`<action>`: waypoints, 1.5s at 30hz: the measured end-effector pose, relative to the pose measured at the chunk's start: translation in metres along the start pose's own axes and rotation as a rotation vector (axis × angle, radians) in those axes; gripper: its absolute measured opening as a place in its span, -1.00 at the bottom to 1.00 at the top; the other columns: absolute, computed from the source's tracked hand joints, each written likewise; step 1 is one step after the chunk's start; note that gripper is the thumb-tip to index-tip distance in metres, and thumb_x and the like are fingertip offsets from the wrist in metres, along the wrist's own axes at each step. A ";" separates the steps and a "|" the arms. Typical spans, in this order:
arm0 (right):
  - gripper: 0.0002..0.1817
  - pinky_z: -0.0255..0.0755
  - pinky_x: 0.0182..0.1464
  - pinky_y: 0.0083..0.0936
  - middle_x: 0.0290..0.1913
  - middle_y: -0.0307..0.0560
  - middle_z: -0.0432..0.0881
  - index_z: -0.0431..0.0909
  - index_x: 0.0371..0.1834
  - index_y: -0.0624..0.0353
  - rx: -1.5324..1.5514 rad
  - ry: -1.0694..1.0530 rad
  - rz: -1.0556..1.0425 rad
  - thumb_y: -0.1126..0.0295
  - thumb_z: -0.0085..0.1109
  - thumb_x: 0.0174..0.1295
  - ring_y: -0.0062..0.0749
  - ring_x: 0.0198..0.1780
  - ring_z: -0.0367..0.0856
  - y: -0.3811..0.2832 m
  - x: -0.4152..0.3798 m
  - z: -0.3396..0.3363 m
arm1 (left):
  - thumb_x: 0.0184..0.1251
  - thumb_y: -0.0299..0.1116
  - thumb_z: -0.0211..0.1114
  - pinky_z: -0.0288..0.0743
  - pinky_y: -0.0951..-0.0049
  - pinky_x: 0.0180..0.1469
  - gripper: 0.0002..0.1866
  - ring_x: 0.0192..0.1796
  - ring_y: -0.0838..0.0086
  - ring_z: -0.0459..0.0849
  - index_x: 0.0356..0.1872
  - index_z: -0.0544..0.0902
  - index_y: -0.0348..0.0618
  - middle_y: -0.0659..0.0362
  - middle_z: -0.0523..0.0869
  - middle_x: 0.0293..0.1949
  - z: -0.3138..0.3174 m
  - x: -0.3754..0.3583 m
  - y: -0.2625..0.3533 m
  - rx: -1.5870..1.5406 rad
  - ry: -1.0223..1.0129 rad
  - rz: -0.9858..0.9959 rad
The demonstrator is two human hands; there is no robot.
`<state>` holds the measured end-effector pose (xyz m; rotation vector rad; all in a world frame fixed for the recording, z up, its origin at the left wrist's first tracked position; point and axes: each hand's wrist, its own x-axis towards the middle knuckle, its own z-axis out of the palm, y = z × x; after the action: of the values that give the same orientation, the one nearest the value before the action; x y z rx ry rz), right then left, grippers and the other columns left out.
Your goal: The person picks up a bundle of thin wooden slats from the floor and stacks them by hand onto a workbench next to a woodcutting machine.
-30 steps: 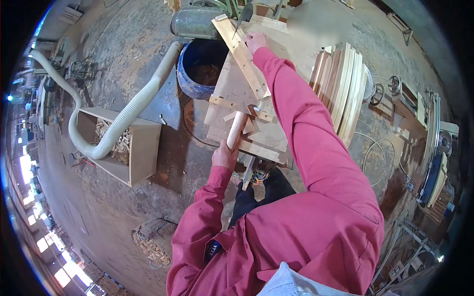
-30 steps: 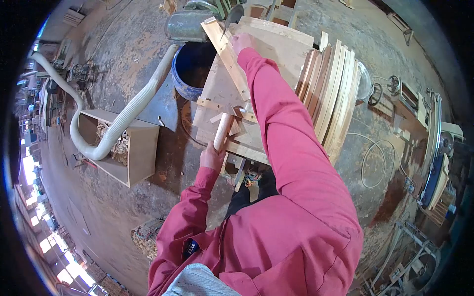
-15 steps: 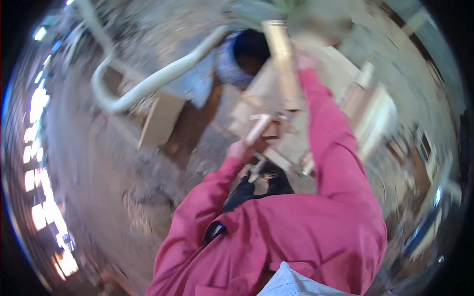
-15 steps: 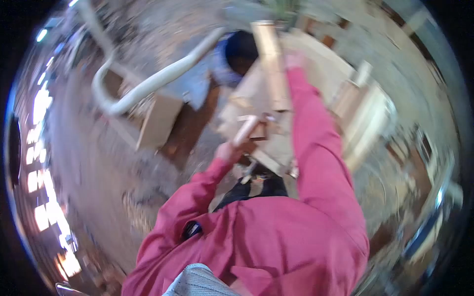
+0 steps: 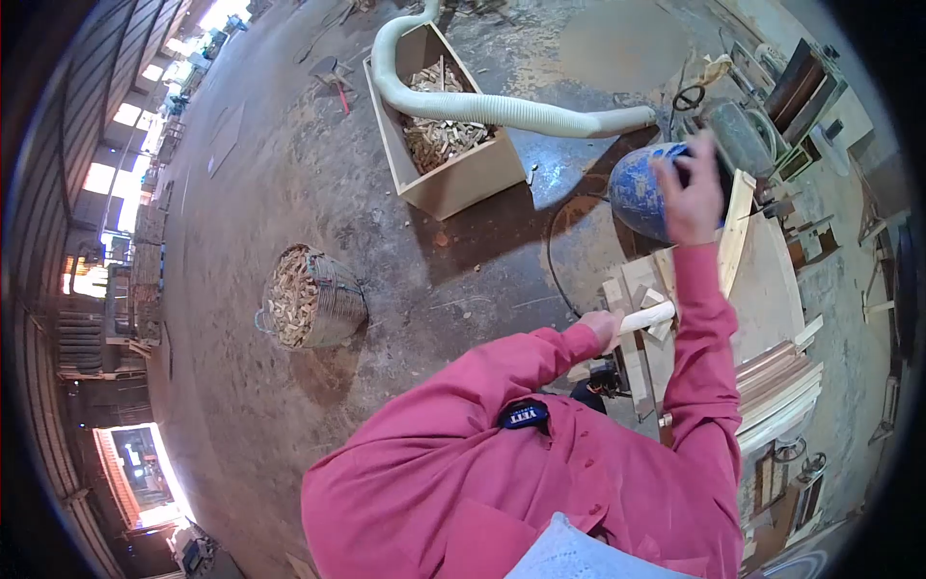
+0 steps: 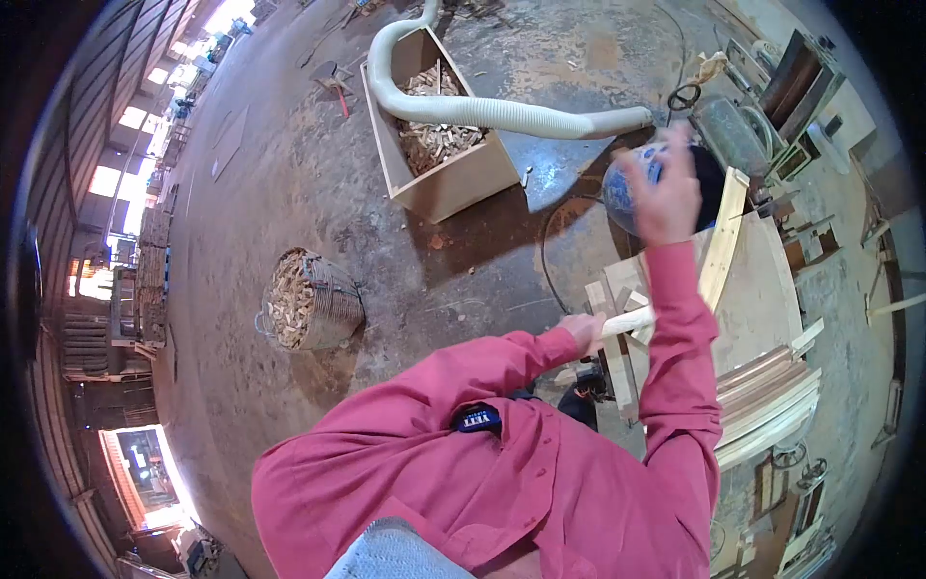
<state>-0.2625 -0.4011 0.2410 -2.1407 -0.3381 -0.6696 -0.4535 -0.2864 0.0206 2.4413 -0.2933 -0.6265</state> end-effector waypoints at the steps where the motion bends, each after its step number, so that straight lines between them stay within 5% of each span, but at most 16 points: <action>1: -0.22 0.50 0.18 -0.26 0.24 0.19 0.62 0.39 0.43 0.29 0.047 -0.034 -0.019 0.04 0.41 0.28 -0.02 0.11 0.69 -0.037 -0.011 0.010 | 0.16 -0.28 0.40 0.65 -0.07 -0.14 -0.64 -0.19 -0.14 0.77 -0.09 0.57 -0.25 -0.17 0.77 -0.29 -0.004 -0.001 -0.003 -0.016 0.055 0.052; 4: -0.27 0.45 0.26 -0.26 0.25 0.14 0.63 0.47 0.39 0.28 0.070 -0.061 0.007 0.07 0.44 0.25 -0.02 0.21 0.64 -0.061 -0.062 0.037 | 0.19 -0.27 0.37 0.66 -0.05 -0.09 -0.63 -0.16 -0.14 0.77 -0.04 0.59 -0.25 -0.18 0.78 -0.27 -0.014 -0.012 -0.004 -0.001 0.014 0.043; 6: -0.38 0.44 0.31 -0.24 0.23 0.19 0.63 0.53 0.31 0.30 0.052 -0.119 0.090 0.16 0.41 0.28 0.02 0.23 0.61 -0.038 -0.106 0.036 | 0.22 -0.23 0.32 0.66 -0.03 -0.05 -0.71 -0.13 -0.07 0.79 -0.11 0.72 -0.16 -0.16 0.79 -0.22 -0.013 0.002 -0.010 0.179 -0.232 -0.005; 7: -0.39 0.40 0.37 -0.20 0.25 0.22 0.62 0.54 0.32 0.27 0.002 -0.110 0.169 0.13 0.37 0.30 0.04 0.28 0.57 -0.006 -0.140 0.037 | 0.19 -0.23 0.37 0.67 0.00 -0.08 -0.77 -0.15 -0.01 0.80 -0.23 0.76 -0.14 -0.14 0.80 -0.23 0.022 0.012 -0.031 0.038 -0.007 0.048; 9: -0.28 0.32 0.43 -0.16 0.31 0.28 0.55 0.46 0.38 0.30 -0.078 -0.159 0.542 -0.01 0.30 0.32 0.11 0.37 0.47 0.039 -0.205 0.008 | 0.16 -0.20 0.44 0.68 0.04 -0.20 -0.76 -0.26 0.00 0.80 -0.34 0.79 -0.17 -0.13 0.79 -0.32 -0.015 -0.005 -0.018 0.090 -0.202 -0.056; 10: -0.23 0.32 0.44 -0.17 0.33 0.30 0.52 0.39 0.44 0.30 -0.268 -0.069 0.616 0.00 0.31 0.31 0.13 0.38 0.46 0.048 -0.236 -0.010 | 0.23 -0.23 0.40 0.68 0.04 -0.21 -0.78 -0.26 -0.01 0.80 -0.34 0.79 -0.19 -0.10 0.79 -0.35 0.034 0.020 -0.053 0.405 -0.225 0.178; 12: -0.29 0.34 0.41 -0.11 0.27 0.34 0.52 0.43 0.37 0.28 -0.397 0.032 0.750 0.06 0.33 0.26 0.16 0.35 0.46 0.064 -0.263 -0.061 | 0.31 -0.21 0.36 0.67 -0.03 -0.16 -0.73 -0.20 -0.09 0.79 -0.18 0.69 -0.22 -0.15 0.78 -0.34 0.010 -0.006 -0.033 0.076 -0.023 0.024; 17: -0.39 0.40 0.35 -0.09 0.26 0.33 0.48 0.44 0.31 0.29 -0.648 0.087 0.995 0.15 0.28 0.28 0.18 0.30 0.47 0.108 -0.291 -0.129 | 0.28 -0.12 0.41 0.62 -0.11 -0.05 -0.59 -0.11 -0.18 0.76 -0.08 0.52 -0.22 -0.22 0.77 -0.24 -0.012 -0.020 -0.006 0.137 0.008 0.069; 24: -0.47 0.31 0.33 -0.08 0.34 0.30 0.41 0.46 0.36 0.20 -1.145 -0.246 1.015 0.22 0.06 0.36 0.13 0.35 0.38 0.146 -0.305 -0.121 | 0.23 -0.18 0.44 0.58 -0.14 -0.04 -0.58 -0.09 -0.24 0.72 -0.07 0.52 -0.26 -0.27 0.75 -0.21 -0.008 -0.015 -0.005 0.141 -0.010 0.056; 28: -0.46 0.26 0.40 0.01 0.42 0.40 0.30 0.47 0.33 0.16 -0.985 -0.155 1.061 0.29 0.16 0.26 0.30 0.39 0.30 0.146 -0.307 -0.114 | 0.23 -0.18 0.44 0.58 -0.13 -0.05 -0.59 -0.10 -0.23 0.73 -0.10 0.54 -0.27 -0.28 0.75 -0.22 -0.005 -0.014 -0.007 0.165 0.022 0.082; 33: -0.38 0.16 0.44 0.20 0.43 0.34 0.27 0.44 0.36 0.17 -0.859 0.043 0.773 0.31 0.23 0.18 0.34 0.47 0.19 0.139 -0.319 -0.129 | 0.21 -0.19 0.43 0.58 -0.13 -0.06 -0.60 -0.12 -0.24 0.72 -0.13 0.54 -0.28 -0.28 0.75 -0.24 -0.002 -0.012 -0.009 0.153 0.031 0.086; 40: -0.38 0.08 0.50 0.22 0.46 0.32 0.24 0.43 0.39 0.07 -0.881 0.002 0.898 0.26 0.25 0.20 0.32 0.52 0.14 0.135 -0.305 -0.106 | 0.20 -0.21 0.41 0.56 -0.16 -0.07 -0.61 -0.14 -0.27 0.71 -0.15 0.52 -0.30 -0.29 0.73 -0.27 0.002 -0.011 -0.012 0.151 0.063 0.140; 45: -0.35 0.20 0.44 0.10 0.46 0.31 0.25 0.43 0.38 0.08 -0.606 0.269 0.706 0.19 0.33 0.20 0.25 0.47 0.23 0.143 -0.310 -0.107 | 0.20 -0.21 0.42 0.55 -0.16 -0.06 -0.60 -0.12 -0.27 0.70 -0.13 0.52 -0.30 -0.30 0.73 -0.25 0.004 -0.011 -0.011 0.160 0.033 0.086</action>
<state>-0.4885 -0.5745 0.0244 -2.4477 0.8325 -0.6680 -0.4642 -0.2761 0.0148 2.5724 -0.4479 -0.5435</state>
